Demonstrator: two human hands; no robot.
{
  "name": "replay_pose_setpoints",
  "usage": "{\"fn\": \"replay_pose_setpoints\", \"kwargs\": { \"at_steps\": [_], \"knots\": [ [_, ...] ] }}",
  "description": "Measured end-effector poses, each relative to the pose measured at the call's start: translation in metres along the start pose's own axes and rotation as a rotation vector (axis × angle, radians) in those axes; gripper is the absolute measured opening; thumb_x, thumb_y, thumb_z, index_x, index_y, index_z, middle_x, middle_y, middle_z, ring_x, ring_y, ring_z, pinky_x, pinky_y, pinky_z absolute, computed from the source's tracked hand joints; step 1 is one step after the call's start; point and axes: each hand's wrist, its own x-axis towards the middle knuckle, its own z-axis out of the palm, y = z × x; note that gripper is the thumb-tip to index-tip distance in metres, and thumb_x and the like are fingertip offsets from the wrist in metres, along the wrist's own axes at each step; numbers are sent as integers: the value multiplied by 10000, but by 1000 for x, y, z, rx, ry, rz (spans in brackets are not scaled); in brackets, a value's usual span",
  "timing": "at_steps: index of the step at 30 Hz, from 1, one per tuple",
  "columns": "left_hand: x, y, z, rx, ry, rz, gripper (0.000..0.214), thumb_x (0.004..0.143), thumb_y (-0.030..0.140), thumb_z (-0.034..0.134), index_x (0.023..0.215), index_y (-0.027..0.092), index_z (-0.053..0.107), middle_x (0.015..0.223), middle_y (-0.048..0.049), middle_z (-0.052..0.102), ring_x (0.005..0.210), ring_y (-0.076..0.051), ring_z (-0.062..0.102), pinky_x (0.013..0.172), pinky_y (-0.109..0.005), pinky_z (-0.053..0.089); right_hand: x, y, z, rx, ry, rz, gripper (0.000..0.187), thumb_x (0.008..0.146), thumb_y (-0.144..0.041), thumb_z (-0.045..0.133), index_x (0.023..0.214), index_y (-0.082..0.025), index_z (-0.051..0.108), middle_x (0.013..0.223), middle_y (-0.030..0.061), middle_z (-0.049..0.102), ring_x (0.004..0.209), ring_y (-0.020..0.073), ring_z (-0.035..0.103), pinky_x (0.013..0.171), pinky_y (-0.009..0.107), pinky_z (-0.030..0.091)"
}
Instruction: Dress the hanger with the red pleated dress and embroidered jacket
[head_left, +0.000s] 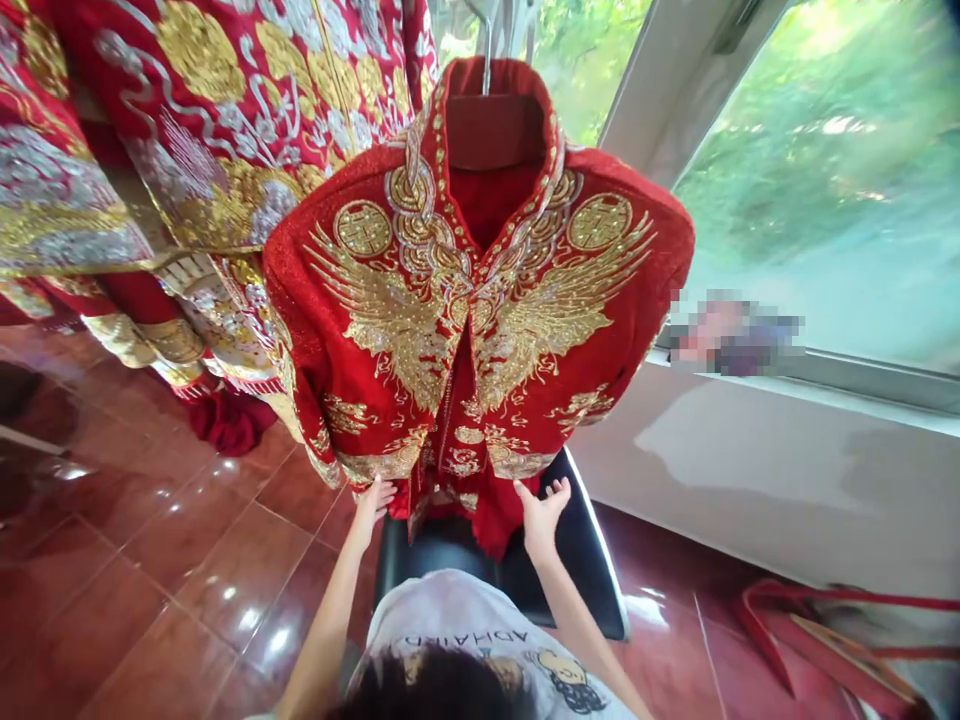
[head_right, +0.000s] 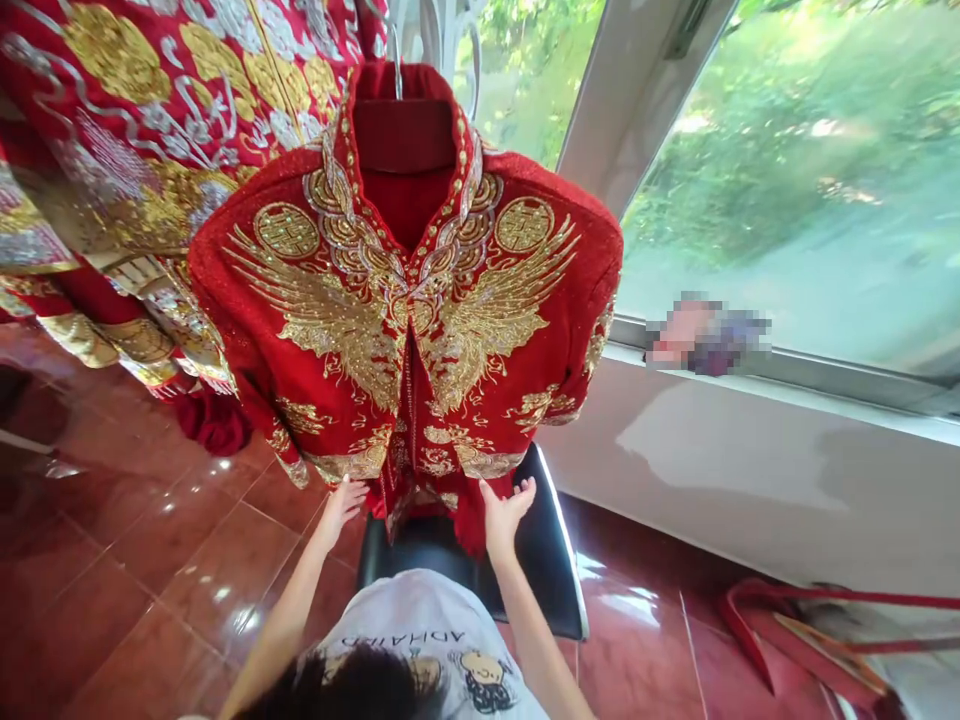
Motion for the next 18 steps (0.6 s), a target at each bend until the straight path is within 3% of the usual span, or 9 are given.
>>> {"fn": "replay_pose_setpoints", "kwargs": {
  "at_steps": [2,5,8,12,15,18],
  "knots": [
    [2,-13,-5,-137,-4,-42,309,836,466,581,929,178,642,1082,-132,693,1002,-265,659,868,-402,500,12,2,-5,233,-182,279,708,565,-365,786,1171,-291,426,1193,63,581,1142,243,597,900,391,543],
    [7,-15,3,-379,3,-43,217,923,382,467,974,221,604,1229,-85,638,1116,-189,619,918,-328,501,22,-6,-3,440,-417,440,532,555,-339,803,1005,-239,538,993,20,677,952,193,681,867,340,554],
    [12,-9,15,-508,20,-37,258,973,372,368,951,244,592,1189,-38,650,1100,-126,616,913,-264,502,19,-14,0,505,-452,433,521,513,-245,841,985,-187,625,976,40,713,949,204,686,902,332,542],
    [2,-10,30,-568,-41,-66,82,846,268,632,885,199,610,945,-26,702,884,-132,668,789,-254,534,1,-15,1,583,-597,394,525,587,-216,822,1087,-193,663,1092,56,714,1029,230,669,954,368,518],
    [-17,-18,43,-560,-68,-94,206,687,167,772,796,166,598,755,-2,679,676,-116,644,609,-218,507,-20,-13,2,517,-715,407,440,607,-230,819,1026,-186,692,1017,61,735,960,232,686,936,391,519],
    [-35,-22,58,-526,-102,-102,284,612,143,810,814,158,611,723,0,672,605,-118,620,513,-213,467,-43,-12,7,453,-746,406,383,597,-251,827,954,-176,708,964,65,742,910,238,690,911,409,522]
  ]
}}
